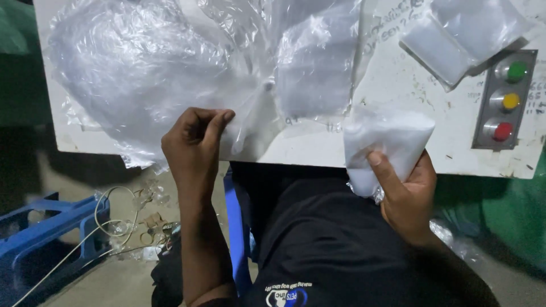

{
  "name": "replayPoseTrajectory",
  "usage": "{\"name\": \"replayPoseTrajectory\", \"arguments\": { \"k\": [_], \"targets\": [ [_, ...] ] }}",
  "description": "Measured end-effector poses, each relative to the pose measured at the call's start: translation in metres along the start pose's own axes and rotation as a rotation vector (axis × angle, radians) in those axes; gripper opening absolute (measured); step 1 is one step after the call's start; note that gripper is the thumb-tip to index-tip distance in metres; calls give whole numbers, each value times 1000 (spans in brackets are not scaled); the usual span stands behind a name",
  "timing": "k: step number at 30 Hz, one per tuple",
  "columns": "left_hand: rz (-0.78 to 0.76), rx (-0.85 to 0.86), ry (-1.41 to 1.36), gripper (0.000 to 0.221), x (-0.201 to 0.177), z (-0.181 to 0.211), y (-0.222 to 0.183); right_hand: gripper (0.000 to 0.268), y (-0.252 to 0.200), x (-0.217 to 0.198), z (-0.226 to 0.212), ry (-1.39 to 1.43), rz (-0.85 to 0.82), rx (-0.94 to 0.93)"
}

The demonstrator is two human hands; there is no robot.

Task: Folding and organizing small plastic bags on a factory workbench.

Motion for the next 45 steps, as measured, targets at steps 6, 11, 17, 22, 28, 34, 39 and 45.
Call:
{"name": "replayPoseTrajectory", "arguments": {
  "k": [6,11,17,22,28,34,39,45],
  "targets": [
    [32,-95,-222,18,-7,-18,-3,30,-6,1,-15,-57,-19,-17],
    [97,-66,-594,11,-16,-9,1,26,-4,6,-29,-119,-69,-79],
    [82,60,-461,28,4,26,-17,22,-1,7,-25,-209,-164,-136],
    [-136,-152,-513,15,43,-3,1,25,1,16,-13,-218,-230,-121],
    [25,-83,-531,19,12,12,-2,22,5,-3,-2,-172,-177,-70],
    [-320,-112,-516,20,96,17,-61,50,4,32,-34,-28,-354,-85],
    [-382,-923,-1156,50,167,-31,-101,41,8,7,53,206,-205,163],
    [-288,-372,-657,19,139,40,-68,21,4,-1,2,-181,-137,82]
  ]
}}
Point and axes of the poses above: each hand's wrist, its own y-axis towards the middle knuckle, its own x-axis out of the palm, z = x × y, the point moved 8 cm from there along y, towards the middle knuckle, and after that the axes turned 2 degrees about -x, right-handed, at the moved point
